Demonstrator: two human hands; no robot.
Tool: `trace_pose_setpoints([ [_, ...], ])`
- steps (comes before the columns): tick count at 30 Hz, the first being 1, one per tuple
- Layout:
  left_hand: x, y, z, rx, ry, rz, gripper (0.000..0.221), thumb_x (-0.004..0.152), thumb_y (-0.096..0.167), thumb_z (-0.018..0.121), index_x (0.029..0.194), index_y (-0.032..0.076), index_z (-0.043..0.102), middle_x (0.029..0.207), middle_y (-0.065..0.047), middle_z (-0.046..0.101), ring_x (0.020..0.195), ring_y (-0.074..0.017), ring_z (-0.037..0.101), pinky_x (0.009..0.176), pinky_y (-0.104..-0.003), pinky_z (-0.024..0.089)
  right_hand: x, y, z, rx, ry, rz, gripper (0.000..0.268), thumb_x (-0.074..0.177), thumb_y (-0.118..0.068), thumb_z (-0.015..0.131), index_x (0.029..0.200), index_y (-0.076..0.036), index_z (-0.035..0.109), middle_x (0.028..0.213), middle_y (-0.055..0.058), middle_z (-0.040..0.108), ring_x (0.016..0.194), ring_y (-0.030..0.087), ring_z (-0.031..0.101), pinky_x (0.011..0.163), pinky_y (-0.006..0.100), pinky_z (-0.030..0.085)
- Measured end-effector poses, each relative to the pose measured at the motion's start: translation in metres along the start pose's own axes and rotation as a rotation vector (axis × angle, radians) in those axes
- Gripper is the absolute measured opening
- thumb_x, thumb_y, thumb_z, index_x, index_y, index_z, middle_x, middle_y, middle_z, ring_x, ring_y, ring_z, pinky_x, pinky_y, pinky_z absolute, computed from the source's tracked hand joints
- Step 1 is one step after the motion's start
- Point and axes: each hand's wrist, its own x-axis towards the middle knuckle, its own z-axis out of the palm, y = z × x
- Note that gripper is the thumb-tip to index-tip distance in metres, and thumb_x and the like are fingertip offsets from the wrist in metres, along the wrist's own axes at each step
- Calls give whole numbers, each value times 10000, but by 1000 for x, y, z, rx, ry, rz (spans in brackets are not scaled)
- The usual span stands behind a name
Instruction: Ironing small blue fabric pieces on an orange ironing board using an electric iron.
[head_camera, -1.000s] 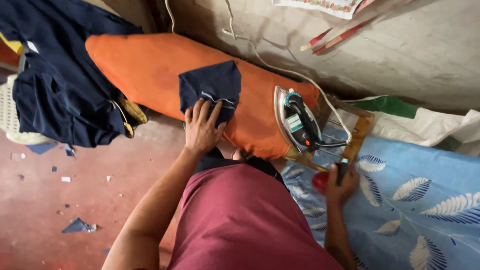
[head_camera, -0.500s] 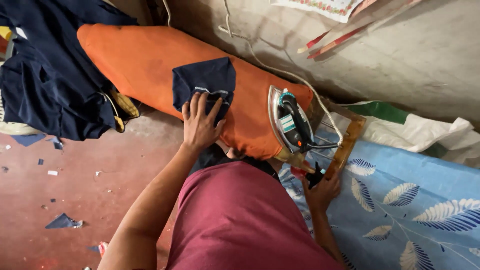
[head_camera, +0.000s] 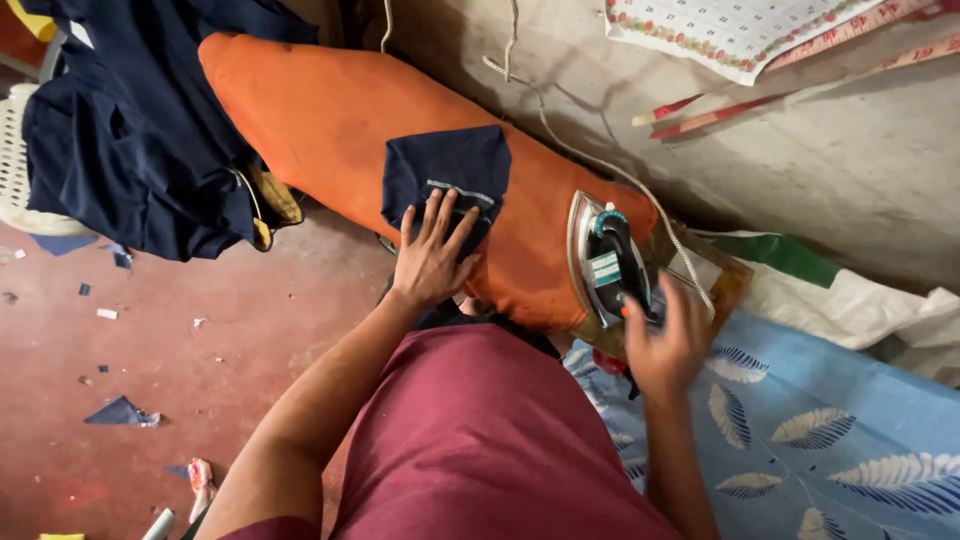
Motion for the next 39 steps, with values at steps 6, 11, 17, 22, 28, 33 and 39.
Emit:
trace_pose_setpoints([
  [6, -8, -3, -6, 42, 5, -44, 832, 867, 467, 706, 1581, 140, 433, 1610, -188, 427, 1531, -338, 340, 1207, -587, 189, 30, 22, 73, 83, -538, 401, 470, 976, -565, 719, 1033, -101, 682, 846, 188, 701, 879, 467, 688, 779, 560, 537],
  [11, -9, -7, -3, 25, 17, -68, 806, 878, 470, 694, 1557, 104, 458, 1600, -168, 450, 1525, -323, 356, 1200, -576, 211, 53, -5, 63, 89, -552, 312, 444, 902, -533, 820, 730, -156, 661, 547, 67, 602, 605, 333, 674, 519, 407, 501],
  [17, -7, -14, -5, -45, 53, -39, 750, 921, 446, 655, 1545, 74, 469, 1576, -162, 481, 1498, -331, 395, 1156, -543, 262, 74, -70, 78, 155, -599, -27, 453, 811, -537, 834, 737, -149, 613, 552, 121, 614, 590, 353, 691, 502, 409, 529],
  [22, -8, -21, -12, -81, 49, -22, 731, 905, 395, 686, 1505, 21, 502, 1563, -181, 499, 1496, -339, 403, 1164, -536, 270, 83, -71, 118, 238, -593, -136, 465, 792, -476, 852, 757, -97, 584, 583, 156, 614, 634, 392, 692, 517, 463, 524],
  [28, -13, -30, -19, -92, 4, -47, 714, 906, 360, 693, 1510, 32, 501, 1615, -180, 435, 1532, -338, 342, 1189, -547, 219, 91, -66, 137, 223, -572, -282, 487, 755, -547, 864, 754, -141, 594, 538, 79, 592, 559, 323, 679, 505, 393, 533],
  [33, -21, -38, -20, -96, 7, -66, 724, 897, 361, 709, 1513, 44, 502, 1633, -188, 406, 1547, -343, 315, 1211, -554, 192, 94, -78, 150, 235, -532, -317, 492, 749, -550, 873, 776, -139, 604, 545, 92, 571, 555, 319, 673, 504, 388, 525],
  [39, -27, -44, -23, -116, 44, -72, 704, 910, 358, 690, 1510, 37, 507, 1612, -190, 436, 1535, -350, 337, 1224, -555, 189, 96, -93, 167, 251, -526, -354, 490, 768, -579, 851, 784, -152, 610, 557, 69, 583, 557, 297, 677, 510, 363, 532],
])
